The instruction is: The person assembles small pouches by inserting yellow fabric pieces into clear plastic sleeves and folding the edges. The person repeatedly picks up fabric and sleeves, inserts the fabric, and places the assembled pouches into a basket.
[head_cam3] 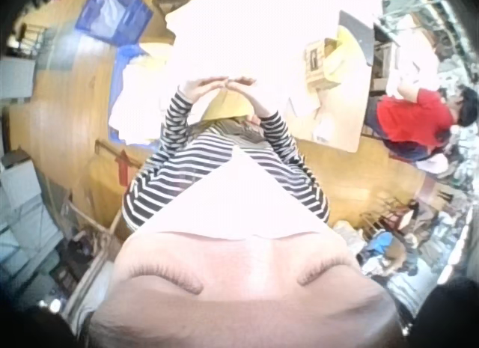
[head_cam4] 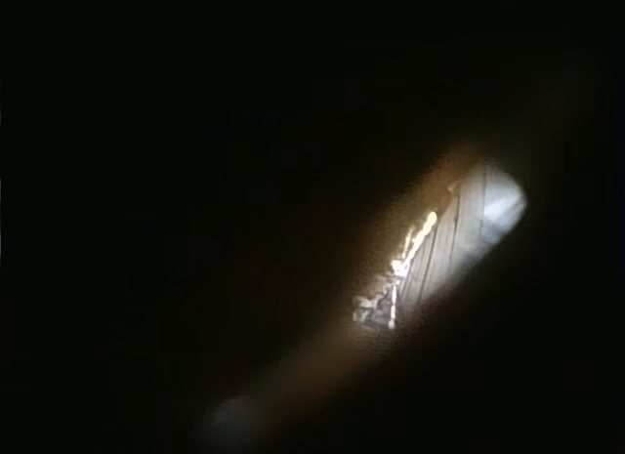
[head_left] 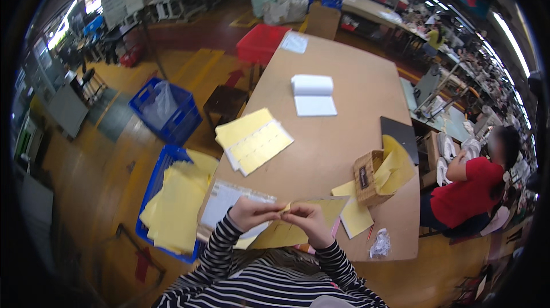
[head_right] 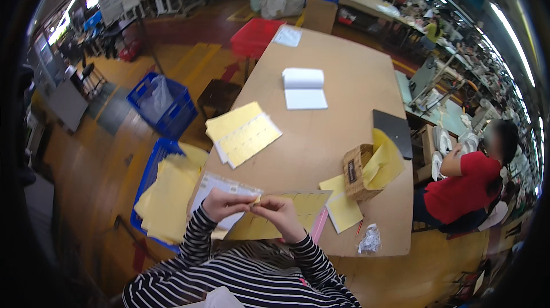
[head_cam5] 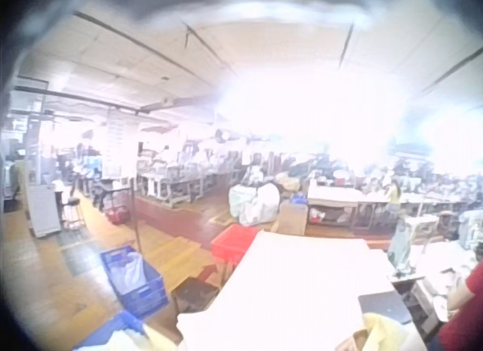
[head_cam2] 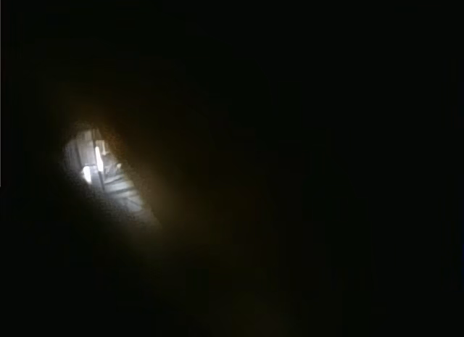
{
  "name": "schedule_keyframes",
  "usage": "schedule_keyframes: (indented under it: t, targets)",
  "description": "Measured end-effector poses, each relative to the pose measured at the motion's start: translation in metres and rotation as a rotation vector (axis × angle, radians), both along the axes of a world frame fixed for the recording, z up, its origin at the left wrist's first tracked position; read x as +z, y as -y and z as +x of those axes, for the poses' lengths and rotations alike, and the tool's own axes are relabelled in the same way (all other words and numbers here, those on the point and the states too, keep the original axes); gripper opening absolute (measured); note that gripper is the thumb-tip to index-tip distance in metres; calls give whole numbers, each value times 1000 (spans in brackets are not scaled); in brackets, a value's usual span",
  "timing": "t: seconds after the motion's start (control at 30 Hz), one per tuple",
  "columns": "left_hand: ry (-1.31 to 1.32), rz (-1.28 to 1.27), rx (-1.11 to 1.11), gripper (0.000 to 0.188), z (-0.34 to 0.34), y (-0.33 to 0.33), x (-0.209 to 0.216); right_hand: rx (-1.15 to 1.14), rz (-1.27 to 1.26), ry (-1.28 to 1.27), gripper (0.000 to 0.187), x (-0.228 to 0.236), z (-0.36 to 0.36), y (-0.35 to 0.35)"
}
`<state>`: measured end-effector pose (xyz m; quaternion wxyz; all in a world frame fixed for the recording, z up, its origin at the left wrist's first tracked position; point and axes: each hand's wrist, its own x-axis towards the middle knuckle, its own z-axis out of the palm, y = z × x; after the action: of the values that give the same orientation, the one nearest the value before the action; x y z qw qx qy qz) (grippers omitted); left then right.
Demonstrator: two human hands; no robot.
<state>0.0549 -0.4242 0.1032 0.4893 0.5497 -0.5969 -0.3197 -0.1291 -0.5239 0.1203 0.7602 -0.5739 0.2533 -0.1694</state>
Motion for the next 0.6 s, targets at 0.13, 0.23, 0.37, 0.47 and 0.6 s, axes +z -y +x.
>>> schedule_keyframes:
  t: [0.13,0.23,0.37,0.47,0.6]
  targets:
    - [24,52,-49,31,6,-5,-2,49,54,-8,14,-5,5,0]
    - [-172,117,-24,32,5,-6,-2,50,114,49,14,-9,10,0]
    - [-227,135,14,31,3,-6,-2,50,158,64,14,-13,14,0]
    - [-199,67,33,29,1,-4,-6,11,179,74,10,-16,18,0]
    - [-175,127,166,27,-8,-2,-17,-163,213,150,5,-20,24,-10]
